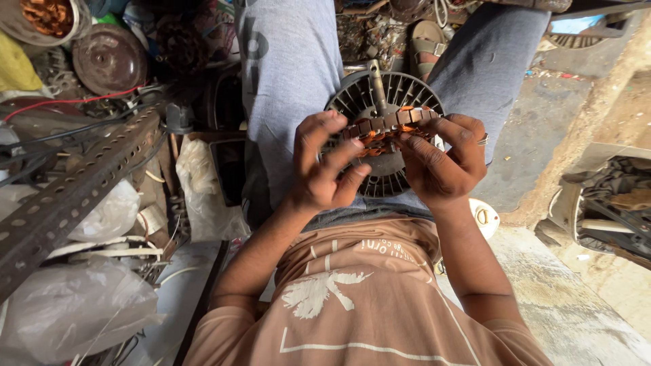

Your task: The person uses a screwdriver and pliers to adjust components on a fan motor stator held in their lap, then cuts wires with scissors.

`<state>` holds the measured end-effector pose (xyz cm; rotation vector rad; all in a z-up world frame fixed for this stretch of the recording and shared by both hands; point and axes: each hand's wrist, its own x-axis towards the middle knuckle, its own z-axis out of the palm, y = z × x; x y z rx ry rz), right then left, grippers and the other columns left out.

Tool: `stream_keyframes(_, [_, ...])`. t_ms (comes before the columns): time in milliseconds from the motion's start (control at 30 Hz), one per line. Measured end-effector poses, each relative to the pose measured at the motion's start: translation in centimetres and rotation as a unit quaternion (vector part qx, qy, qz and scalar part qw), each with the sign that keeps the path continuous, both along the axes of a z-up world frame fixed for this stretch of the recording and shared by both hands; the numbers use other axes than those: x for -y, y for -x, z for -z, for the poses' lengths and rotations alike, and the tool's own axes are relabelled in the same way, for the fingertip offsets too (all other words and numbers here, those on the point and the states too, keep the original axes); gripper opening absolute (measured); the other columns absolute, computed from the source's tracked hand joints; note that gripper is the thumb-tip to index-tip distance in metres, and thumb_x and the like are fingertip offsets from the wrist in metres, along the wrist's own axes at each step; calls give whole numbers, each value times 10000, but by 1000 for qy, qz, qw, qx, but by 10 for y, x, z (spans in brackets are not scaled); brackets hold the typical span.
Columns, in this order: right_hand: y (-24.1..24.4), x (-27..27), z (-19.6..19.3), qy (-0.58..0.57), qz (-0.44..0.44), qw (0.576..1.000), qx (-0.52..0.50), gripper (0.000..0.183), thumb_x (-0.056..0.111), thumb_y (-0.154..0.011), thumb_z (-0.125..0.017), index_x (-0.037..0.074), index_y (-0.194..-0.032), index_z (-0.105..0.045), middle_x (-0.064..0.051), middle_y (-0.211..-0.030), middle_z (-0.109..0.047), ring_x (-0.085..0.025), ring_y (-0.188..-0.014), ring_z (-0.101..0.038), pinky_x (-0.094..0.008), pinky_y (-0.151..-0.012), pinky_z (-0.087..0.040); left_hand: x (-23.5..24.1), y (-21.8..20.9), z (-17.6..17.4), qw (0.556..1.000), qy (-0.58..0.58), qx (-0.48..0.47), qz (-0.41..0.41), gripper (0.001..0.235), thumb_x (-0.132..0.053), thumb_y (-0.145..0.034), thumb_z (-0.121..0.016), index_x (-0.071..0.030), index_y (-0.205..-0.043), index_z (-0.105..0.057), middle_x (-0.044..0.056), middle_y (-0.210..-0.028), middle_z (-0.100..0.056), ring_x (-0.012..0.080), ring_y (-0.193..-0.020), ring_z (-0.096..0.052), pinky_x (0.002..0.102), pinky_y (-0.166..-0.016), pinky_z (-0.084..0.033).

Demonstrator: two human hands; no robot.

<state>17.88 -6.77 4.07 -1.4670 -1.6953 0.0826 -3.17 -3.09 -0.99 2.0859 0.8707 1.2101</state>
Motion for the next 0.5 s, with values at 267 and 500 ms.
stream_keyframes(267, [1, 35, -2, 17, 49, 997, -59, 231, 7, -783, -839, 2, -909, -646, -152, -953, -640, -319, -919, -601, -409, -803, -478, 2, 7, -8, 989, -104, -99, 30, 219, -199, -940, -769, -219, -1159, -775, 85, -1589, -378, 312, -1505, -299, 584, -1242, -252])
stream_keyframes(500, [18, 75, -4, 43, 73, 981, -174, 145, 8, -896, -742, -23, -936, -606, -149, -924, -623, -266, -887, -620, -339, -780, -500, 9, 12, -4, 978, -147, -148, 4, 200, -213, -1023, -809, -254, -1217, -778, -11, -1615, -409, 261, -1537, -285, 566, -1266, -240])
